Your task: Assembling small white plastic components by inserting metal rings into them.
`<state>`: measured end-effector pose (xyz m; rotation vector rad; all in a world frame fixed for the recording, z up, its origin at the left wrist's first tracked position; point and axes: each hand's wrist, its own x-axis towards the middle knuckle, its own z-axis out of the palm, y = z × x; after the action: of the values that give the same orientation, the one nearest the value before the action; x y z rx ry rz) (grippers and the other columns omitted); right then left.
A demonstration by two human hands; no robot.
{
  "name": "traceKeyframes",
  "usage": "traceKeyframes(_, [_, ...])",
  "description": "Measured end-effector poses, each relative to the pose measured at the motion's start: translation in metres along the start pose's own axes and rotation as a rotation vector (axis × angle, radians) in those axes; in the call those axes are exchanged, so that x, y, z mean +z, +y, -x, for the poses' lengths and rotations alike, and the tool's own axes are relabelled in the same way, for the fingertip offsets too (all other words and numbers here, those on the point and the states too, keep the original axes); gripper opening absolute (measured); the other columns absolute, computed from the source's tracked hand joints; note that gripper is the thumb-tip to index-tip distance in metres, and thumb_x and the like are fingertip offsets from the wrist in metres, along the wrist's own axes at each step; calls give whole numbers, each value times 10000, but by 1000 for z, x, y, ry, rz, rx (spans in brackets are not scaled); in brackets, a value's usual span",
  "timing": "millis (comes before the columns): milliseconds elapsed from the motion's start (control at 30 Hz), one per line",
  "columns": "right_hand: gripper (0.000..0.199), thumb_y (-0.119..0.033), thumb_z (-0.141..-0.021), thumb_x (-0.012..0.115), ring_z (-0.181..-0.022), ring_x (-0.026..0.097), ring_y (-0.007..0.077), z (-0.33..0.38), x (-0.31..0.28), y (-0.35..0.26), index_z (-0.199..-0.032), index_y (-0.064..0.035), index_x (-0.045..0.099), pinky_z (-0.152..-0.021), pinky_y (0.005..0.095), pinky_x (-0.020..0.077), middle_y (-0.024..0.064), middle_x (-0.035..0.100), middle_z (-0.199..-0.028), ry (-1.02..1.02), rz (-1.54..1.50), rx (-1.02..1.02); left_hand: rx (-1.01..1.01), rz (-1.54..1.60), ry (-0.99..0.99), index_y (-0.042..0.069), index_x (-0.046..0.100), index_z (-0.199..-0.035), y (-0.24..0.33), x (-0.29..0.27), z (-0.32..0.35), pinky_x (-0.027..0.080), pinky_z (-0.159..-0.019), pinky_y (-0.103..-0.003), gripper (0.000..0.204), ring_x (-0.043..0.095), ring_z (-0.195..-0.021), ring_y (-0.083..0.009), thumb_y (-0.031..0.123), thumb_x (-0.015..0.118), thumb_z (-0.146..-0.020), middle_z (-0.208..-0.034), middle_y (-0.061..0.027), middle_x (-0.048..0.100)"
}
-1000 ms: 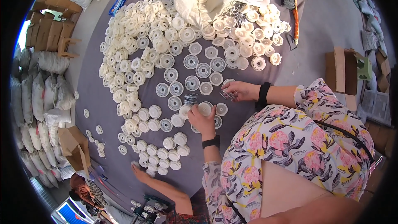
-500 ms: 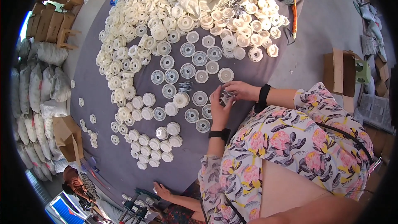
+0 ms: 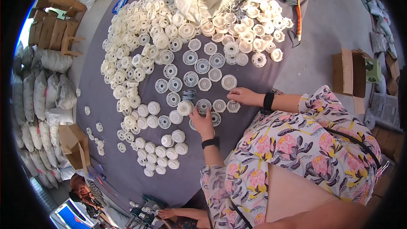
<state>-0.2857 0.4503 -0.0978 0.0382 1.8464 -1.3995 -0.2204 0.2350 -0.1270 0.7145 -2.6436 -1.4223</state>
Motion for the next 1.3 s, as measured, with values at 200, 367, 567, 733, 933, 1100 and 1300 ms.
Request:
traceKeyframes(200, [299, -301, -848, 575, -667, 501, 78, -13, -48, -6, -1006, -47, 579, -591, 234, 426, -5, 557, -770, 210, -82, 39, 166, -178, 79, 21, 530, -1121, 38, 9, -13, 429, -817, -422, 498, 523, -952, -351, 193, 732, -700, -1013, -167, 507])
traceKeyframes(367, [340, -307, -801, 621, -680, 561, 141, -30, -75, -35, -955, -8, 570, -617, 286, 460, 60, 596, -774, 486, 347, -310, 500, -171, -94, 19, 508, -1155, 75, 41, -62, 391, -897, -446, 493, 486, -1068, -374, 179, 694, -727, -1166, -221, 493])
traceKeyframes(567, [303, -317, -849, 591, -555, 514, 82, -31, -93, -50, -925, -25, 569, -493, 232, 420, 24, 583, -708, 339, 27, -138, 469, -259, 54, -15, 419, -1245, 100, 59, -180, 316, -1008, -441, 636, 353, -1221, -425, 194, 693, -710, -1328, -307, 325])
traceKeyframes(733, [291, -313, -854, 584, -575, 516, 75, -33, -96, -48, -923, -30, 571, -503, 228, 421, 18, 589, -716, 275, -56, -81, 269, -486, 169, -11, 437, -1230, 71, 29, -230, 315, -1010, -439, 607, 364, -1216, -419, 163, 681, -702, -1342, -290, 311])
traceKeyframes(933, [361, -346, -817, 609, -744, 590, 165, -63, -99, -56, -1010, -43, 575, -655, 306, 476, 70, 621, -864, 331, 88, -165, 464, -581, -194, 48, 547, -1111, 60, 25, -201, 375, -932, -444, 442, 471, -1126, -348, 149, 672, -699, -1214, -173, 503])
traceKeyframes(1100, [368, -288, -786, 640, -896, 580, 215, -105, -62, -114, -1050, -45, 562, -758, 336, 471, 108, 607, -1009, 255, 369, -399, 439, -287, -11, 39, 578, -1078, 65, 6, -178, 404, -896, -398, 375, 514, -1064, -318, 136, 668, -727, -1156, -150, 549])
traceKeyframes(1300, [421, -265, -690, 697, -943, 538, 250, -170, -8, -147, -1057, -103, 570, -806, 389, 439, 55, 593, -926, 234, 822, -713, 73, 133, -36, 17, 600, -1012, 35, -25, -163, 400, -886, -360, 259, 542, -997, -267, 130, 637, -782, -1038, -131, 588])
